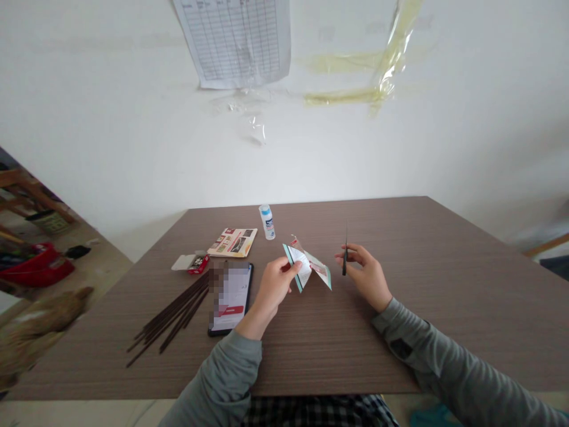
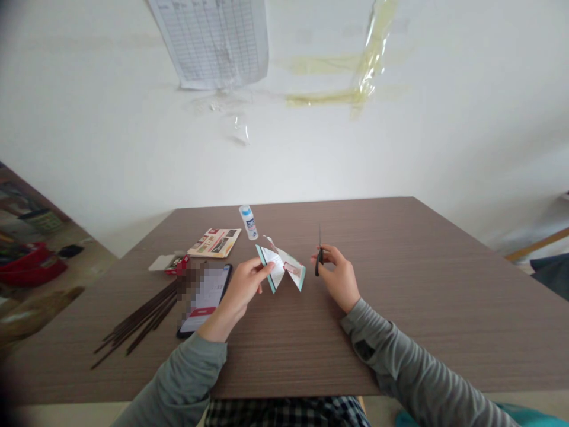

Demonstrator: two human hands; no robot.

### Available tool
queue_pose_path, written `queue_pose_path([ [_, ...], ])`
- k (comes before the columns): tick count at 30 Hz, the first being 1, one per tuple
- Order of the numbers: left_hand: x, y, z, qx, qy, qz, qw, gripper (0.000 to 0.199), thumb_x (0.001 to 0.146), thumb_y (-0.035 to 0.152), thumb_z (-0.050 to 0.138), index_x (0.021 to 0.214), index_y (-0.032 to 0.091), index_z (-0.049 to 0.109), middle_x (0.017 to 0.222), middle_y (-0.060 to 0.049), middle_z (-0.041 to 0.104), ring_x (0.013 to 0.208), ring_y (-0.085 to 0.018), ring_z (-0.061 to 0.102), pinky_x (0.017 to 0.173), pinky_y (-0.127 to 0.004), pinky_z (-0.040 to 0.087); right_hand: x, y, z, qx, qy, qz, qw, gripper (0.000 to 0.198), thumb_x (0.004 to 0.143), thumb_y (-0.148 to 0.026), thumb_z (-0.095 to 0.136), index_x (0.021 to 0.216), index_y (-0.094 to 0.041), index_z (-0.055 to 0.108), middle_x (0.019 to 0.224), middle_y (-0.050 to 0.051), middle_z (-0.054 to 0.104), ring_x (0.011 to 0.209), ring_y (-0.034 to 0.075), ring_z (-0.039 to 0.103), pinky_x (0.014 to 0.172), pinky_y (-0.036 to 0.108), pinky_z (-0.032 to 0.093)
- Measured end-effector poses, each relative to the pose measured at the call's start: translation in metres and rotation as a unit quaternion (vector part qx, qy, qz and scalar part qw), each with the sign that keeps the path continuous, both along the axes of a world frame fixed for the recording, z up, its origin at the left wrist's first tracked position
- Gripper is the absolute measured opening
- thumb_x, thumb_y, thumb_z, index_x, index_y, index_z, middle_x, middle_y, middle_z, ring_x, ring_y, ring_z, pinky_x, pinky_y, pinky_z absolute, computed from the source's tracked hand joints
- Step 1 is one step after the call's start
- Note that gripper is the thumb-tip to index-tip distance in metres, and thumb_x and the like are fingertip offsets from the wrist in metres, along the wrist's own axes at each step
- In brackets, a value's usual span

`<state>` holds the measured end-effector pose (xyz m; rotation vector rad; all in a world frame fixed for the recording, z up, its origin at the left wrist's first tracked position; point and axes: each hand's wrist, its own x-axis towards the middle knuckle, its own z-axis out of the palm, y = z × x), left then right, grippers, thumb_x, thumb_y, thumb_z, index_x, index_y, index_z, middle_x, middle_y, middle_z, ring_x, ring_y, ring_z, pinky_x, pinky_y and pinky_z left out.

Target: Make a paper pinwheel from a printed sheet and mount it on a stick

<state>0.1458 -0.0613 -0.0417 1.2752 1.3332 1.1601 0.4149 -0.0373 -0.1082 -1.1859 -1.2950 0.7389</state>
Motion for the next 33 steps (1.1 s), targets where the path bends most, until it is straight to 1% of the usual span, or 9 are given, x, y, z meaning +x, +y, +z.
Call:
queue_pose_path([
  [3,-0.001,0.000,-0.001,0.005,0.019,-0.022,1.000,0.028,0.090,0.044,0.101,0.084,0.021,0.087,0.072,0.000,0.075,0.058,-0.016,0.060,0.047,-0.025,0.043,0.001,0.004,-0.007,-0.028,0.005,0.043,0.999,0.046,0.088,-0.052,0.099,0.126,-0.031,0.084,0.121,0.014,0.101,0.115,0.039,0.098,0.101,0.055,0.082],
  [7,-0.001,0.001,-0.002,0.001,0.032,-0.040,0.999,0.028,0.091,0.044,0.101,0.083,0.021,0.086,0.073,0.000,0.076,0.057,-0.015,0.060,0.048,-0.025,0.044,0.002,0.005,-0.011,-0.065,-0.021,0.082,0.994,0.044,0.088,-0.040,0.102,0.125,-0.031,0.080,0.133,0.014,0.101,0.133,0.040,0.097,0.118,0.060,0.080],
  [10,-0.001,0.001,-0.003,0.003,0.030,-0.052,0.998,0.030,0.090,0.044,0.102,0.081,0.022,0.084,0.071,0.000,0.075,0.055,-0.015,0.059,0.048,-0.025,0.045,0.002,0.004,-0.009,-0.094,-0.021,0.112,0.989,0.045,0.087,-0.036,0.104,0.123,-0.032,0.078,0.134,0.014,0.102,0.135,0.039,0.097,0.123,0.062,0.078],
  [15,0.000,-0.001,-0.003,0.010,0.004,-0.061,0.998,0.037,0.088,0.045,0.107,0.074,0.024,0.080,0.067,0.000,0.071,0.056,-0.017,0.061,0.047,-0.025,0.044,0.000,0.000,-0.002,-0.118,-0.009,0.164,0.979,0.043,0.086,-0.035,0.104,0.119,-0.030,0.076,0.123,0.012,0.103,0.122,0.037,0.100,0.115,0.059,0.081],
  [21,-0.001,-0.001,-0.001,0.001,0.006,-0.065,0.998,0.033,0.088,0.043,0.107,0.077,0.023,0.082,0.071,0.000,0.072,0.060,-0.019,0.062,0.050,-0.027,0.045,-0.001,0.000,0.000,-0.125,-0.004,0.154,0.980,0.045,0.082,-0.030,0.106,0.115,-0.030,0.075,0.123,0.011,0.103,0.121,0.036,0.100,0.115,0.058,0.080],
  [27,-0.001,0.000,-0.001,-0.004,0.006,-0.077,0.997,0.031,0.090,0.043,0.103,0.079,0.024,0.082,0.070,0.002,0.070,0.056,-0.016,0.055,0.051,-0.027,0.041,-0.002,0.001,-0.003,-0.148,0.010,0.172,0.974,0.049,0.080,-0.039,0.108,0.115,-0.030,0.076,0.117,0.010,0.102,0.112,0.036,0.100,0.098,0.051,0.082],
  [31,-0.002,0.000,-0.002,0.007,0.004,-0.081,0.997,0.033,0.089,0.043,0.102,0.076,0.024,0.079,0.068,0.003,0.069,0.053,-0.014,0.053,0.050,-0.026,0.041,-0.002,0.000,-0.004,-0.152,0.022,0.186,0.971,0.051,0.080,-0.045,0.106,0.118,-0.029,0.076,0.119,0.013,0.102,0.109,0.038,0.099,0.080,0.046,0.081],
  [32,-0.002,0.001,-0.002,0.008,0.004,-0.080,0.997,0.032,0.089,0.044,0.102,0.077,0.024,0.080,0.069,0.002,0.070,0.053,-0.014,0.053,0.049,-0.026,0.041,-0.001,0.000,-0.004,-0.153,0.020,0.186,0.970,0.050,0.081,-0.045,0.106,0.118,-0.029,0.076,0.120,0.014,0.102,0.110,0.039,0.099,0.080,0.047,0.081],
  [33,-0.002,0.001,-0.003,0.008,0.004,-0.080,0.997,0.032,0.089,0.045,0.102,0.078,0.023,0.082,0.070,0.002,0.071,0.053,-0.015,0.054,0.049,-0.026,0.043,-0.001,0.000,-0.004,-0.152,0.014,0.183,0.971,0.049,0.082,-0.043,0.106,0.118,-0.029,0.076,0.121,0.013,0.102,0.111,0.039,0.099,0.083,0.048,0.082],
])
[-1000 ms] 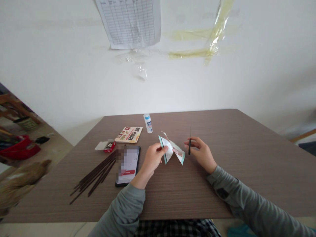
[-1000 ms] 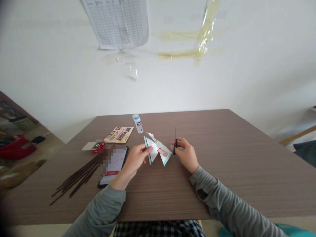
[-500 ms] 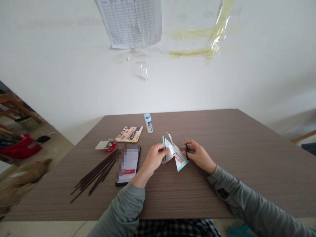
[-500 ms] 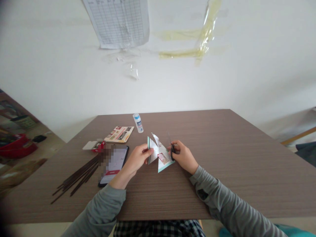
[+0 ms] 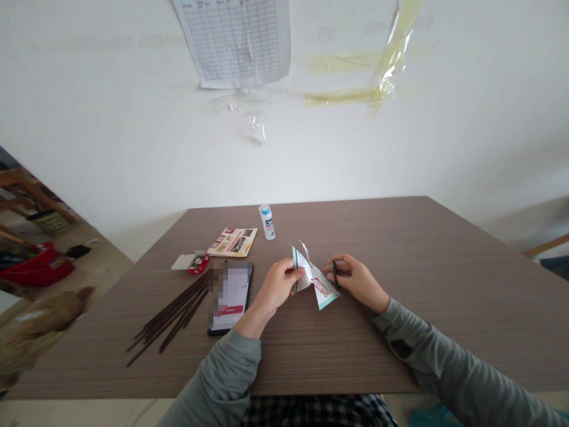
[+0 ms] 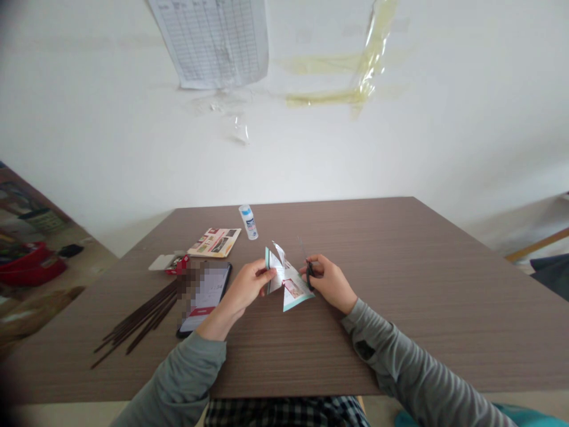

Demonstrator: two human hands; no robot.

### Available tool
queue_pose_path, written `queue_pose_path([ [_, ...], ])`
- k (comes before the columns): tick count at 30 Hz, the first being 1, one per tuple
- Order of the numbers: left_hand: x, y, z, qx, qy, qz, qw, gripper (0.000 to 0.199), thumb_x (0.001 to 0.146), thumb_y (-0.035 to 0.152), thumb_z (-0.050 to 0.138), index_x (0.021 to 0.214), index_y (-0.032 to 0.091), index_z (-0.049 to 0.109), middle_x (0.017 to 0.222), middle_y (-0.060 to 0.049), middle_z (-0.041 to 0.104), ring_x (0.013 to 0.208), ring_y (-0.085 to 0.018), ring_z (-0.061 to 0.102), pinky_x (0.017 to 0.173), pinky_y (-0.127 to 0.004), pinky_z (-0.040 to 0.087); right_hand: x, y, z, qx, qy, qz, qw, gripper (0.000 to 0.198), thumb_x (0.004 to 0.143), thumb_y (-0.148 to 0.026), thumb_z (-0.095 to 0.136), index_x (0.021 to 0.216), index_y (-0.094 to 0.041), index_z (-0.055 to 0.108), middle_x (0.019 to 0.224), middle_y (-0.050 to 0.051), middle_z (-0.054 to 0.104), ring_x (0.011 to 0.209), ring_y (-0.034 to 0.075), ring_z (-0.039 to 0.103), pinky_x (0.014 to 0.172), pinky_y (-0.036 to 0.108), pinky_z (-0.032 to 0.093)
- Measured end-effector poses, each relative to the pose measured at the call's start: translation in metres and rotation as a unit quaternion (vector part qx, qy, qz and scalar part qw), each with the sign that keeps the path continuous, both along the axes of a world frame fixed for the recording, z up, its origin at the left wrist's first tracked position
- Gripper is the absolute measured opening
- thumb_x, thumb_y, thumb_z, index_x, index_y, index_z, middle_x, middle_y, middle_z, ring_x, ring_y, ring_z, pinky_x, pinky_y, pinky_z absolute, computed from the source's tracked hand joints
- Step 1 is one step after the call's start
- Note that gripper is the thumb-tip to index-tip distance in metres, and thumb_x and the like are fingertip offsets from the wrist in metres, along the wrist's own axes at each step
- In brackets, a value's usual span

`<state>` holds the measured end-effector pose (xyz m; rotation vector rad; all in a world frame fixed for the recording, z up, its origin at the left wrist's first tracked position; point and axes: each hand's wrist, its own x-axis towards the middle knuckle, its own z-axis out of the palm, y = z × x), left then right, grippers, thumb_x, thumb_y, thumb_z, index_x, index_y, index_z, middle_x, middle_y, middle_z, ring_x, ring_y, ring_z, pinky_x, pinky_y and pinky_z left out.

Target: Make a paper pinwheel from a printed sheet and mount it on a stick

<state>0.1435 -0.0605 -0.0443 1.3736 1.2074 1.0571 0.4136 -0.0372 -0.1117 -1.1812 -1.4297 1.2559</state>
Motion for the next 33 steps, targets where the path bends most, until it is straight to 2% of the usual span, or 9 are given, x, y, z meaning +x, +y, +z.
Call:
queue_pose_path([
  [4,-0.0001,-0.0010,0.0012,-0.008,0.000,-0.006,1.000,0.033,0.090,0.048,0.103,0.082,0.023,0.084,0.070,0.002,0.071,0.052,-0.015,0.055,0.049,-0.027,0.043,-0.0002,-0.0003,0.0014,0.029,-0.047,-0.024,0.998,0.042,0.084,-0.027,0.103,0.117,-0.030,0.078,0.121,0.010,0.102,0.121,0.037,0.099,0.115,0.058,0.080],
  [6,0.0006,-0.0023,0.0035,-0.005,-0.007,-0.011,1.000,0.031,0.090,0.048,0.102,0.083,0.024,0.083,0.069,0.003,0.069,0.052,-0.015,0.053,0.048,-0.027,0.042,-0.0007,-0.0008,0.0020,0.043,-0.062,-0.032,0.997,0.040,0.085,-0.023,0.101,0.118,-0.030,0.079,0.122,0.010,0.102,0.124,0.036,0.099,0.120,0.060,0.078],
  [9,0.0024,-0.0041,0.0069,-0.002,-0.023,-0.008,1.000,0.028,0.088,0.047,0.102,0.085,0.025,0.085,0.071,0.002,0.070,0.055,-0.016,0.054,0.048,-0.026,0.041,-0.0013,-0.0011,0.0019,0.047,-0.057,-0.034,0.997,0.039,0.085,-0.024,0.101,0.118,-0.030,0.080,0.122,0.009,0.102,0.123,0.036,0.099,0.116,0.056,0.079],
  [12,0.0037,-0.0045,0.0082,-0.012,-0.034,0.001,0.999,0.029,0.086,0.047,0.104,0.086,0.025,0.085,0.073,0.001,0.072,0.058,-0.017,0.056,0.048,-0.025,0.041,-0.0012,0.0002,0.0010,0.035,-0.036,-0.041,0.998,0.041,0.082,-0.031,0.103,0.116,-0.029,0.081,0.112,0.007,0.100,0.111,0.034,0.098,0.102,0.051,0.081],
  [16,0.0029,-0.0031,0.0056,-0.008,-0.031,0.024,0.999,0.029,0.087,0.047,0.100,0.088,0.024,0.083,0.074,0.001,0.072,0.057,-0.016,0.055,0.046,-0.025,0.038,0.0005,0.0032,0.0024,0.033,-0.003,-0.059,0.998,0.048,0.075,-0.045,0.104,0.112,-0.028,0.080,0.091,0.003,0.095,0.088,0.030,0.091,0.083,0.043,0.074],
  [19,0.0008,-0.0019,0.0023,-0.002,-0.023,0.054,0.998,0.032,0.086,0.051,0.099,0.089,0.024,0.082,0.072,0.002,0.070,0.056,-0.016,0.052,0.046,-0.025,0.036,0.0013,0.0038,0.0061,0.031,0.024,-0.061,0.997,0.053,0.071,-0.050,0.105,0.113,-0.027,0.080,0.087,0.003,0.093,0.082,0.028,0.086,0.076,0.040,0.070],
  [25,-0.0046,-0.0003,-0.0013,0.029,-0.006,0.118,0.993,0.044,0.085,0.061,0.103,0.076,0.025,0.079,0.071,-0.001,0.074,0.067,-0.020,0.063,0.056,-0.026,0.040,0.0006,0.0023,0.0093,0.038,0.038,-0.071,0.996,0.057,0.072,-0.053,0.107,0.115,-0.027,0.081,0.089,0.004,0.093,0.087,0.030,0.088,0.078,0.041,0.072],
  [29,-0.0060,0.0006,0.0007,0.033,-0.014,0.166,0.985,0.036,0.087,0.056,0.102,0.080,0.025,0.084,0.080,-0.007,0.084,0.078,-0.025,0.075,0.059,-0.027,0.043,0.0018,0.0020,0.0080,0.043,0.046,-0.098,0.993,0.060,0.073,-0.056,0.109,0.117,-0.028,0.080,0.092,0.005,0.094,0.086,0.031,0.088,0.077,0.042,0.072],
  [33,-0.0039,-0.0006,0.0048,-0.008,-0.033,0.186,0.982,0.034,0.087,0.048,0.108,0.090,0.024,0.083,0.099,-0.010,0.092,0.085,-0.024,0.081,0.054,-0.022,0.039,0.0028,0.0020,0.0089,0.044,0.076,-0.139,0.986,0.064,0.071,-0.056,0.111,0.119,-0.028,0.080,0.096,0.008,0.096,0.091,0.034,0.092,0.080,0.045,0.075],
])
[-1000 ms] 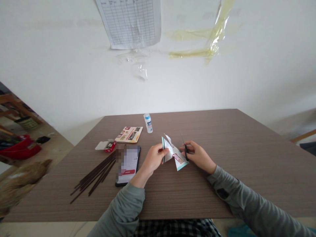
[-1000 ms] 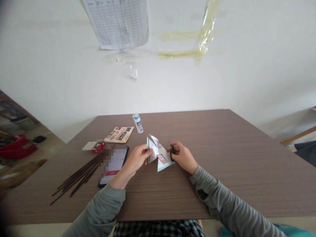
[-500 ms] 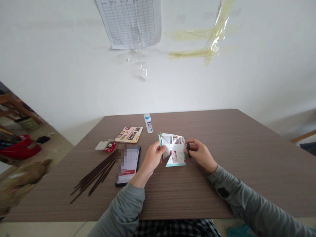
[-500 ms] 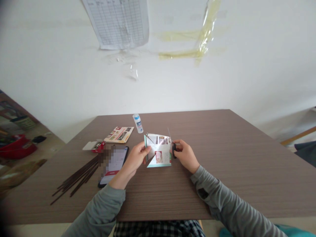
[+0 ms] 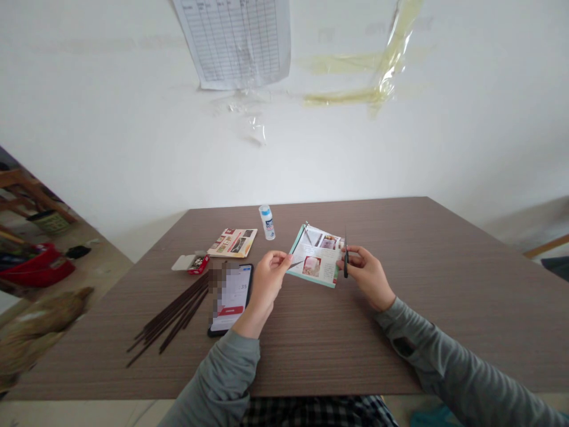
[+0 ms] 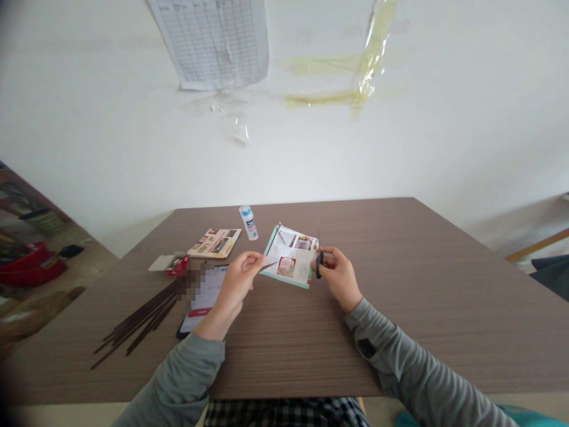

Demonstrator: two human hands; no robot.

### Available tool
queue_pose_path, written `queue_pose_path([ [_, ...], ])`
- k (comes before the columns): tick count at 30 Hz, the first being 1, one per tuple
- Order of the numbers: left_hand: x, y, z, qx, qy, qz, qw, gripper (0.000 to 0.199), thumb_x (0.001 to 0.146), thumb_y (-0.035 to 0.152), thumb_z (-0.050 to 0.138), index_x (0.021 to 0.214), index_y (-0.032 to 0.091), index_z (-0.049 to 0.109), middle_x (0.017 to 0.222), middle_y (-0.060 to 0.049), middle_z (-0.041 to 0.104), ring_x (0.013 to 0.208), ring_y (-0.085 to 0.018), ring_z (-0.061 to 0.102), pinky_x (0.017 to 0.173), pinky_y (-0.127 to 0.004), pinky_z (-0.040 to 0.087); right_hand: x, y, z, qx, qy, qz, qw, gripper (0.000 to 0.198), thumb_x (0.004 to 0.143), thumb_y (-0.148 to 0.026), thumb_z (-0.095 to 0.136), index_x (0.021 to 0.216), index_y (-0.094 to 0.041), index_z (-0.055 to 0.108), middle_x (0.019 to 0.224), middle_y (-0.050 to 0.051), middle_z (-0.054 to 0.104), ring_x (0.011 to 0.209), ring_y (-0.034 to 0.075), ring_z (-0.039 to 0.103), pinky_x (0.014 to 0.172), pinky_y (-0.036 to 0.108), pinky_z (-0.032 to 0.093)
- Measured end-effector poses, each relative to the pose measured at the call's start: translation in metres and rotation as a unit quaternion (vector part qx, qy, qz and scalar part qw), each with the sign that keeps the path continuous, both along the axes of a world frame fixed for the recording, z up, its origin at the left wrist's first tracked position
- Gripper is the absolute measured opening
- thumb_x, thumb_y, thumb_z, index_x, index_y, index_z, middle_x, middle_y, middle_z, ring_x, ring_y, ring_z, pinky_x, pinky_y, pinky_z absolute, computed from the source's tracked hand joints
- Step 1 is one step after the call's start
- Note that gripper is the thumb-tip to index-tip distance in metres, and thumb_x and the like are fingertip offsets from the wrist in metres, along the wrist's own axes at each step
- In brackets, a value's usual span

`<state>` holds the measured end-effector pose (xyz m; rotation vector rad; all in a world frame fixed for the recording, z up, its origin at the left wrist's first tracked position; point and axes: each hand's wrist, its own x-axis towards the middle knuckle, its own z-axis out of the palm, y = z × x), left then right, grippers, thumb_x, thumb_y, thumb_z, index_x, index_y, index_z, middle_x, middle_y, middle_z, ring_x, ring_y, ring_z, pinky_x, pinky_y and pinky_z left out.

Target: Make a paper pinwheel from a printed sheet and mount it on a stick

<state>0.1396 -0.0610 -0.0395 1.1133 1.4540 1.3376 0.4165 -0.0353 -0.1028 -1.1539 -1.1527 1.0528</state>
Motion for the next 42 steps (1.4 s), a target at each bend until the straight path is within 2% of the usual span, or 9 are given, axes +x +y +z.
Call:
queue_pose_path([
  [5,0.006,-0.004,0.001,-0.069,-0.012,-0.011,0.997,0.057,0.085,0.031,0.118,0.128,0.022,0.081,0.117,-0.010,0.096,0.069,-0.016,0.074,0.048,-0.021,0.038,-0.003,-0.002,0.003,0.011,0.026,-0.040,0.999,0.064,0.071,-0.057,0.112,0.118,-0.029,0.078,0.100,0.009,0.096,0.098,0.037,0.094,0.083,0.047,0.076],
  [7,0.009,-0.006,-0.001,-0.081,-0.016,-0.031,0.996,0.061,0.086,0.025,0.118,0.133,0.022,0.079,0.118,-0.011,0.097,0.065,-0.016,0.073,0.046,-0.022,0.038,-0.004,-0.003,0.003,0.013,0.032,-0.052,0.998,0.063,0.071,-0.057,0.111,0.118,-0.029,0.079,0.101,0.009,0.096,0.097,0.036,0.093,0.083,0.048,0.077],
  [13,0.020,-0.010,-0.011,-0.097,-0.054,-0.129,0.985,0.036,0.095,0.019,0.111,0.111,0.022,0.079,0.111,-0.015,0.099,0.099,-0.030,0.097,0.043,-0.018,0.037,-0.009,-0.005,0.002,0.029,0.052,-0.063,0.996,0.062,0.073,-0.056,0.112,0.117,-0.030,0.077,0.105,0.010,0.096,0.101,0.037,0.093,0.089,0.051,0.078],
  [18,0.027,-0.008,-0.011,-0.075,-0.079,-0.098,0.989,0.033,0.096,0.022,0.110,0.110,0.022,0.080,0.105,-0.012,0.099,0.097,-0.031,0.100,0.039,-0.017,0.034,-0.018,-0.008,0.006,0.028,0.079,-0.066,0.994,0.064,0.068,-0.054,0.115,0.114,-0.029,0.079,0.099,0.008,0.095,0.092,0.033,0.089,0.079,0.043,0.072],
  [26,0.023,-0.008,-0.004,-0.044,-0.114,-0.073,0.990,0.029,0.093,0.031,0.104,0.110,0.022,0.081,0.126,-0.018,0.101,0.105,-0.034,0.102,0.044,-0.017,0.036,-0.027,-0.014,0.012,0.017,0.103,-0.073,0.992,0.062,0.063,-0.049,0.115,0.110,-0.029,0.081,0.084,0.002,0.091,0.076,0.026,0.079,0.069,0.036,0.062],
  [32,0.022,-0.012,-0.003,-0.033,-0.130,-0.123,0.983,0.045,0.081,0.039,0.106,0.118,0.024,0.085,0.120,-0.016,0.102,0.114,-0.037,0.100,0.046,-0.018,0.037,-0.028,-0.014,0.011,0.018,0.113,-0.086,0.990,0.064,0.062,-0.050,0.116,0.111,-0.029,0.081,0.083,0.001,0.090,0.076,0.026,0.079,0.071,0.038,0.062],
  [35,0.025,-0.011,-0.006,-0.032,-0.106,-0.140,0.984,0.048,0.078,0.039,0.109,0.120,0.023,0.090,0.119,-0.016,0.102,0.104,-0.035,0.098,0.043,-0.019,0.037,-0.030,-0.014,0.011,0.015,0.123,-0.083,0.989,0.065,0.061,-0.050,0.117,0.111,-0.028,0.080,0.086,0.003,0.092,0.080,0.028,0.081,0.073,0.038,0.063],
  [38,0.028,-0.008,-0.010,-0.032,-0.085,-0.124,0.988,0.043,0.081,0.036,0.108,0.119,0.021,0.094,0.119,-0.017,0.102,0.088,-0.030,0.095,0.041,-0.020,0.036,-0.032,-0.016,0.013,0.012,0.123,-0.071,0.990,0.067,0.061,-0.051,0.119,0.112,-0.028,0.080,0.091,0.005,0.094,0.084,0.030,0.084,0.075,0.039,0.064],
  [42,0.028,-0.004,-0.014,-0.020,-0.077,-0.098,0.992,0.032,0.086,0.031,0.105,0.114,0.019,0.095,0.113,-0.017,0.102,0.083,-0.030,0.095,0.041,-0.019,0.034,-0.035,-0.018,0.014,0.012,0.118,-0.054,0.991,0.070,0.060,-0.055,0.122,0.110,-0.028,0.080,0.087,0.004,0.092,0.082,0.029,0.084,0.073,0.037,0.062],
])
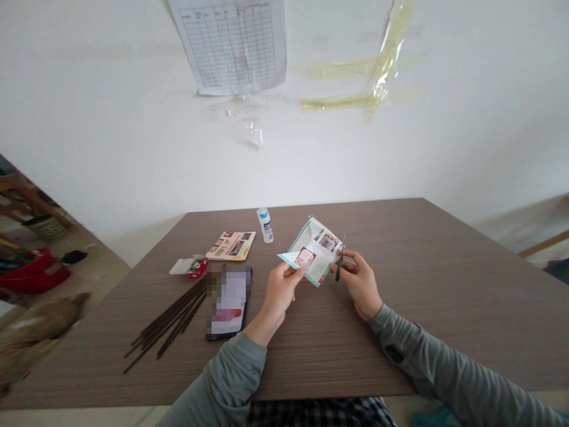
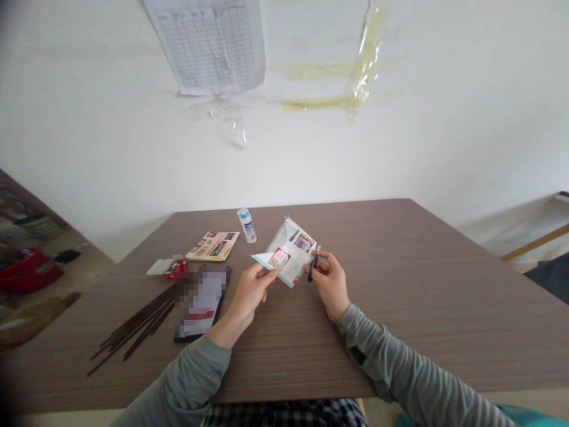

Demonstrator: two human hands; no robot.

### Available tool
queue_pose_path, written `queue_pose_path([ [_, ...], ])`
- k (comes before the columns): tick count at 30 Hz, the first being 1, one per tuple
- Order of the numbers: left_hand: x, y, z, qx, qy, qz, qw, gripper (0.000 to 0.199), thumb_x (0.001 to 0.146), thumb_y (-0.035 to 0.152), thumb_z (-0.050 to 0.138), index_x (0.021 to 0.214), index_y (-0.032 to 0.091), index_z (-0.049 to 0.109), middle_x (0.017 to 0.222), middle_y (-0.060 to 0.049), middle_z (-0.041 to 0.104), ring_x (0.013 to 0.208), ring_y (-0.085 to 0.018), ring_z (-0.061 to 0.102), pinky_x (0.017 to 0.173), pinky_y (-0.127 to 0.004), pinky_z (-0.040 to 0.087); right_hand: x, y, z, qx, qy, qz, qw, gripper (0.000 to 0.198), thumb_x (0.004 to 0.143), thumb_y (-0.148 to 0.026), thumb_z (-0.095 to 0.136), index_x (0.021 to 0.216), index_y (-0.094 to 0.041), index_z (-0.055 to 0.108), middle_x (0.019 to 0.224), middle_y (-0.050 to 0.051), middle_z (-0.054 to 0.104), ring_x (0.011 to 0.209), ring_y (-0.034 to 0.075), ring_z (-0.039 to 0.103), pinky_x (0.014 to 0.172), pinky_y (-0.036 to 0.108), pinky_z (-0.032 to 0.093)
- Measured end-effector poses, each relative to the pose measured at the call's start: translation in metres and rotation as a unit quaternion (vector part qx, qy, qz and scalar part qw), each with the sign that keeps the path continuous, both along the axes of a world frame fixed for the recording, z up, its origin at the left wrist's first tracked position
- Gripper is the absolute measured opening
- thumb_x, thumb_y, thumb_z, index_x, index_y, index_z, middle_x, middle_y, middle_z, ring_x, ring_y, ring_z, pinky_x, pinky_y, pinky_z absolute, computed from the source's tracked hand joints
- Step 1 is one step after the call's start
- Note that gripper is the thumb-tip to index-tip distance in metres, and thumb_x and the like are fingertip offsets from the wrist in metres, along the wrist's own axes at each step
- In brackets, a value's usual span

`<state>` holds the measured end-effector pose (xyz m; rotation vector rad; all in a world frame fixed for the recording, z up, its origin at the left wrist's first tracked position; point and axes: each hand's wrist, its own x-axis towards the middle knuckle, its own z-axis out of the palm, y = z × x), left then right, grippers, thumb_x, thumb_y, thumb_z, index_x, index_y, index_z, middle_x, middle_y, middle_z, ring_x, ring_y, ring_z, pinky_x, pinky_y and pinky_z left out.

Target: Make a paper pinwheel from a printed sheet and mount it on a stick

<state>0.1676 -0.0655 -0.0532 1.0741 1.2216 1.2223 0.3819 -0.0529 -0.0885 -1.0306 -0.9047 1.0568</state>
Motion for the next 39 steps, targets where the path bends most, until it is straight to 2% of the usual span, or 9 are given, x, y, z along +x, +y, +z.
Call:
queue_pose_path([
  [4,-0.002,0.002,-0.001,0.012,0.007,0.013,1.000,0.028,0.087,0.033,0.107,0.108,0.021,0.094,0.107,-0.014,0.101,0.081,-0.029,0.094,0.041,-0.019,0.033,-0.001,0.000,0.001,0.003,-0.001,0.012,1.000,0.073,0.058,-0.057,0.124,0.109,-0.028,0.080,0.082,0.002,0.090,0.078,0.028,0.082,0.072,0.037,0.060],
  [10,0.003,0.000,-0.004,-0.015,0.022,-0.015,1.000,0.026,0.091,0.026,0.099,0.116,0.019,0.095,0.112,-0.015,0.101,0.087,-0.029,0.095,0.042,-0.019,0.034,-0.002,0.000,0.000,0.002,0.017,-0.009,1.000,0.072,0.057,-0.056,0.124,0.108,-0.028,0.082,0.082,0.002,0.091,0.074,0.026,0.080,0.070,0.035,0.059],
  [14,0.005,-0.002,-0.005,-0.018,0.036,-0.025,0.999,0.019,0.092,0.024,0.097,0.110,0.018,0.093,0.106,-0.014,0.100,0.088,-0.030,0.094,0.043,-0.020,0.036,-0.001,0.000,-0.002,0.008,0.017,-0.007,1.000,0.071,0.059,-0.056,0.125,0.108,-0.029,0.082,0.080,0.001,0.089,0.077,0.027,0.082,0.072,0.036,0.061],
  [21,0.003,-0.001,-0.002,-0.010,0.050,0.006,0.999,0.017,0.090,0.028,0.105,0.096,0.021,0.091,0.092,-0.011,0.096,0.078,-0.028,0.090,0.043,-0.021,0.037,0.000,0.000,-0.003,-0.013,0.005,0.018,1.000,0.078,0.059,-0.058,0.124,0.115,-0.030,0.079,0.082,0.000,0.090,0.080,0.030,0.085,0.074,0.038,0.062],
  [26,-0.002,0.000,0.001,0.021,0.010,0.043,0.999,0.026,0.083,0.037,0.110,0.095,0.023,0.092,0.091,-0.011,0.096,0.080,-0.030,0.092,0.042,-0.021,0.034,0.002,-0.001,0.000,-0.014,-0.004,0.031,0.999,0.075,0.067,-0.062,0.120,0.117,-0.031,0.074,0.095,0.005,0.096,0.090,0.034,0.092,0.088,0.046,0.071],
  [30,-0.009,0.002,0.005,0.031,-0.008,0.062,0.998,0.027,0.077,0.039,0.107,0.092,0.021,0.092,0.090,-0.012,0.095,0.080,-0.028,0.091,0.043,-0.021,0.032,0.007,-0.002,0.005,-0.017,-0.031,0.041,0.999,0.066,0.072,-0.067,0.117,0.115,-0.029,0.083,0.100,0.008,0.096,0.096,0.034,0.092,0.097,0.050,0.073],
  [35,-0.014,0.003,0.009,0.038,-0.015,0.077,0.996,0.029,0.072,0.042,0.104,0.086,0.022,0.089,0.089,-0.011,0.093,0.079,-0.028,0.089,0.046,-0.021,0.031,0.009,-0.005,0.008,-0.025,-0.063,0.093,0.993,0.060,0.076,-0.073,0.115,0.105,-0.026,0.091,0.091,0.007,0.093,0.091,0.030,0.086,0.092,0.045,0.071],
  [39,-0.014,0.003,0.010,0.044,-0.019,0.085,0.995,0.032,0.070,0.044,0.103,0.088,0.022,0.089,0.093,-0.013,0.094,0.081,-0.029,0.089,0.046,-0.021,0.033,0.006,-0.009,0.008,-0.056,-0.069,0.162,0.983,0.067,0.071,-0.068,0.119,0.115,-0.024,0.094,0.088,0.006,0.091,0.086,0.031,0.085,0.087,0.045,0.071],
])
